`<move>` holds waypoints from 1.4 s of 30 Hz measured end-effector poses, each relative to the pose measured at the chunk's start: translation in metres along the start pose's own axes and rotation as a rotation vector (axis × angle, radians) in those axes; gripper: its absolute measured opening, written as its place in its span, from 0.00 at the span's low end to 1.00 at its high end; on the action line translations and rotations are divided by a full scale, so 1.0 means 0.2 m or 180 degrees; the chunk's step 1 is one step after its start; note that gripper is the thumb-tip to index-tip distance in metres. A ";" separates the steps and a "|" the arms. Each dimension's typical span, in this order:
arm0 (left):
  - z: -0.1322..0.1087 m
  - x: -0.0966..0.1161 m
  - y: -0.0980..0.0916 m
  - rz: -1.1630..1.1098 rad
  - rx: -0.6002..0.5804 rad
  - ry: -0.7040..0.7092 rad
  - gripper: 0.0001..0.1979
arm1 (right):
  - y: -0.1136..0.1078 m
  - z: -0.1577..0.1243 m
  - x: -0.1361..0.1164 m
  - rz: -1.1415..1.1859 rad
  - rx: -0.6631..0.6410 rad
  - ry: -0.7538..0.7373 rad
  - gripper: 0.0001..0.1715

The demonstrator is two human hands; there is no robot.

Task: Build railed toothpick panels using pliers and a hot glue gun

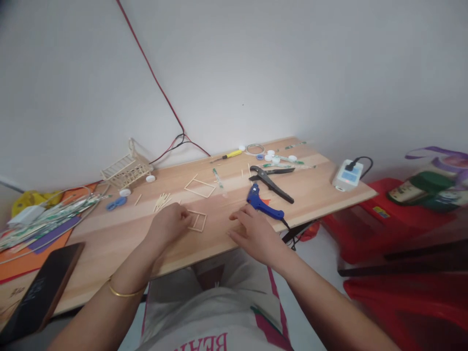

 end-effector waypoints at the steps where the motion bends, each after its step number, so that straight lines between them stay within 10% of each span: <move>1: 0.00 0.00 0.00 -0.0019 -0.0004 -0.0007 0.13 | 0.00 0.00 0.00 0.0000 0.0010 -0.0014 0.14; 13: -0.03 0.07 -0.02 -0.0528 0.0238 0.0107 0.08 | 0.02 0.01 0.03 0.0082 0.0056 -0.0036 0.13; 22: -0.16 -0.37 -0.01 -0.1468 0.0554 -0.0196 0.10 | 0.04 0.09 -0.02 0.0047 -0.0175 -0.0137 0.10; 28: -0.14 -0.60 -0.03 -0.0700 0.0236 -0.0742 0.12 | 0.07 0.14 -0.10 0.0050 -0.0231 -0.0202 0.09; 42: 0.20 -0.45 -0.10 -0.0407 0.0109 -0.0420 0.08 | 0.06 0.11 -0.09 0.0021 -0.0192 -0.0256 0.10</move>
Point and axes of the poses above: each hand's wrist, its own z-axis towards the middle knuckle, its own y-axis out of the palm, x = y × z, the point moved 10 cm from there along z, towards the middle knuckle, and after that the axes turned 14 degrees about -x, right-handed, at the moved point
